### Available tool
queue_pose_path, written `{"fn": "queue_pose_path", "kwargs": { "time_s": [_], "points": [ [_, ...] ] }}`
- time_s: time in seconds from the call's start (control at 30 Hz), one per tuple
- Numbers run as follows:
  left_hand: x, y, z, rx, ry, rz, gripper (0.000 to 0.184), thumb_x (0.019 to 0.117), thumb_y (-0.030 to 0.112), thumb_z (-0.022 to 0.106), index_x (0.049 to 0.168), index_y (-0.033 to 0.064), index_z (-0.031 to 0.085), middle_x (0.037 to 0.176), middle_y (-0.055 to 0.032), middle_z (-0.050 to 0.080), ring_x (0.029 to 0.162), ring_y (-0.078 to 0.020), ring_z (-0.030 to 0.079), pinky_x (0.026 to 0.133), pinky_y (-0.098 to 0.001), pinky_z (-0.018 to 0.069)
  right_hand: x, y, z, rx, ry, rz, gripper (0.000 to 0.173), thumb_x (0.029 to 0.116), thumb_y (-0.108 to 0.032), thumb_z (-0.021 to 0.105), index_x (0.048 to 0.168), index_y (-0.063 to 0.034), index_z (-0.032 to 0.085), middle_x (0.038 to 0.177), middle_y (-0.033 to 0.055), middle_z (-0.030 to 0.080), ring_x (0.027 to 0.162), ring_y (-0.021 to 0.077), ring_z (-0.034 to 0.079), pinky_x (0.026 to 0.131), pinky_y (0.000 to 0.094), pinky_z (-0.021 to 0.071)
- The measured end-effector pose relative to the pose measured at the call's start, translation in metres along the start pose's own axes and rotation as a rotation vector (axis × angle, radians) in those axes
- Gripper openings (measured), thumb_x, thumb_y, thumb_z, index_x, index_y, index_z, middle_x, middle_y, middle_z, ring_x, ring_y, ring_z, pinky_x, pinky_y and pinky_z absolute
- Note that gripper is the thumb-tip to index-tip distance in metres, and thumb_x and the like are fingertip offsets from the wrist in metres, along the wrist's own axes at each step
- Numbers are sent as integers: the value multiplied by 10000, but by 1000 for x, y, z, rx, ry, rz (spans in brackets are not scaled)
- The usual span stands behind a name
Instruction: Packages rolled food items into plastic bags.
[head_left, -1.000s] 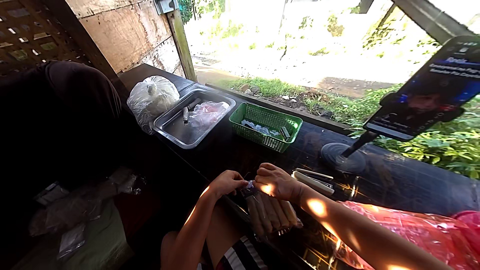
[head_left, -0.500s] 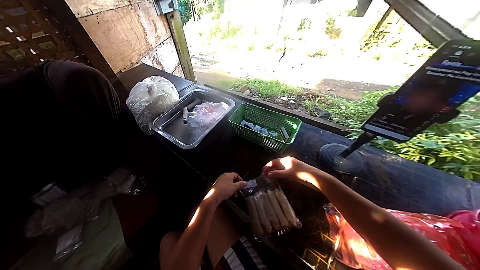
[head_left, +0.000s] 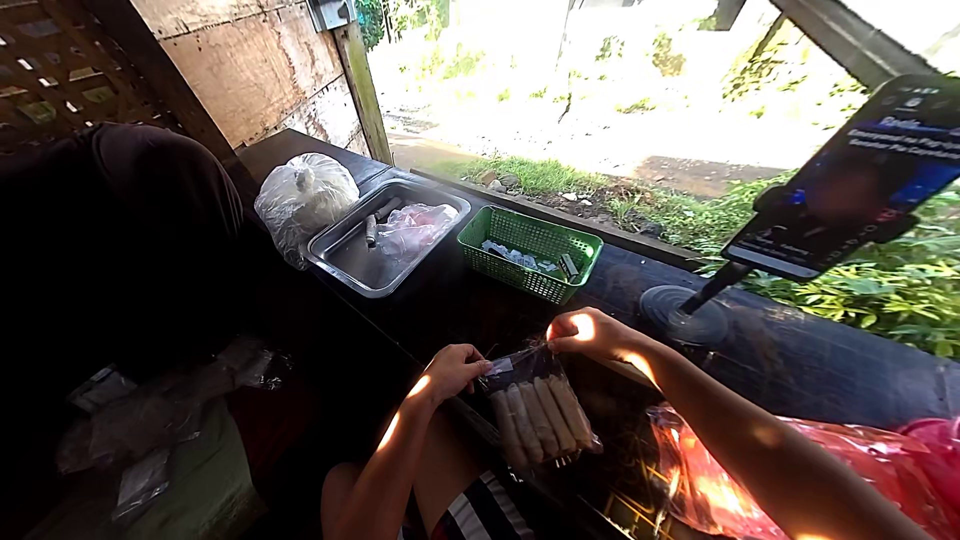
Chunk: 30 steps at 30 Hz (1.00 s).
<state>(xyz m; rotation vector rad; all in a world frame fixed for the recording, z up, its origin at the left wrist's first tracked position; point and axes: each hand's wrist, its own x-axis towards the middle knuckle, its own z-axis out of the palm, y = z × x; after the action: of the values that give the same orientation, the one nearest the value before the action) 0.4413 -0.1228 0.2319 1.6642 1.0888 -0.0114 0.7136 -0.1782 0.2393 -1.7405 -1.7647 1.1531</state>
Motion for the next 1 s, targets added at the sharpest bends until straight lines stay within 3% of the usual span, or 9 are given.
{"fn": "queue_pose_path", "kwargs": {
  "time_s": [0.1, 0.23, 0.33, 0.43, 0.6, 0.73, 0.8, 0.9, 1.0],
  "points": [
    [0, 0, 1, -13, 7, -6, 241, 1060, 251, 582, 1097, 21, 641, 758, -16, 589, 522, -34, 457, 493, -185, 355, 0, 2, 2, 58, -3, -28, 104, 911, -30, 714, 973, 14, 643, 808, 21, 607, 707, 35, 545, 689, 226, 457],
    [1, -1, 1, -20, 8, -12, 237, 1058, 251, 586, 1091, 23, 641, 750, -11, 591, 514, -30, 457, 484, -180, 350, 0, 5, 3, 115, -48, -72, 229, 920, -4, 677, 1149, 12, 672, 922, 43, 678, 783, 32, 611, 756, 224, 514],
    [1, -1, 1, -23, 5, -11, 233, 1055, 252, 590, 1084, 26, 638, 745, -8, 592, 509, -26, 455, 479, -176, 345, -1, 5, 6, 39, -9, -72, 80, 924, -42, 705, 984, -9, 748, 852, 25, 707, 753, 24, 609, 749, 239, 502],
    [0, -2, 0, -18, 1, -8, 231, 1058, 249, 584, 1089, 26, 635, 745, -7, 590, 517, -31, 457, 485, -183, 350, -4, 2, 8, -24, 65, -76, 62, 903, -54, 739, 912, 6, 727, 805, 47, 675, 739, 63, 584, 736, 285, 481],
    [0, -4, 0, -46, 5, 0, 225, 1060, 236, 581, 1087, 19, 631, 750, -8, 595, 515, -27, 472, 480, -175, 361, -3, 12, 10, -27, 118, -154, 109, 883, -84, 756, 894, 11, 704, 779, 37, 645, 717, 54, 560, 705, 267, 462],
    [0, -5, 0, -57, 11, 10, 210, 1055, 226, 590, 1068, 21, 631, 732, -1, 592, 500, -19, 463, 468, -168, 355, -1, 15, 5, 10, 50, -150, 51, 875, 12, 707, 918, 21, 682, 824, 45, 645, 751, 52, 566, 719, 249, 470],
    [0, -6, 1, -57, 19, 17, 211, 1055, 229, 590, 1071, 22, 630, 726, 2, 589, 499, -21, 462, 471, -170, 356, 1, 10, 2, -23, 58, -116, 67, 906, 37, 652, 971, 49, 664, 875, 84, 640, 786, 85, 556, 740, 278, 463],
    [0, -7, 3, -41, 35, 22, 229, 1055, 244, 592, 1082, 21, 634, 731, -4, 589, 509, -30, 468, 485, -178, 366, 4, 2, 2, 33, -3, -45, 192, 979, -89, 656, 1137, 22, 648, 1020, 101, 678, 897, 94, 615, 844, 297, 503],
    [0, -7, 4, -38, 43, 24, 233, 1051, 250, 598, 1080, 22, 637, 732, -4, 592, 512, -30, 470, 490, -180, 372, 7, -12, 8, 28, -145, -12, 298, 975, -136, 690, 1226, 18, 642, 1102, 137, 698, 992, 146, 651, 927, 350, 509]
  ]
}}
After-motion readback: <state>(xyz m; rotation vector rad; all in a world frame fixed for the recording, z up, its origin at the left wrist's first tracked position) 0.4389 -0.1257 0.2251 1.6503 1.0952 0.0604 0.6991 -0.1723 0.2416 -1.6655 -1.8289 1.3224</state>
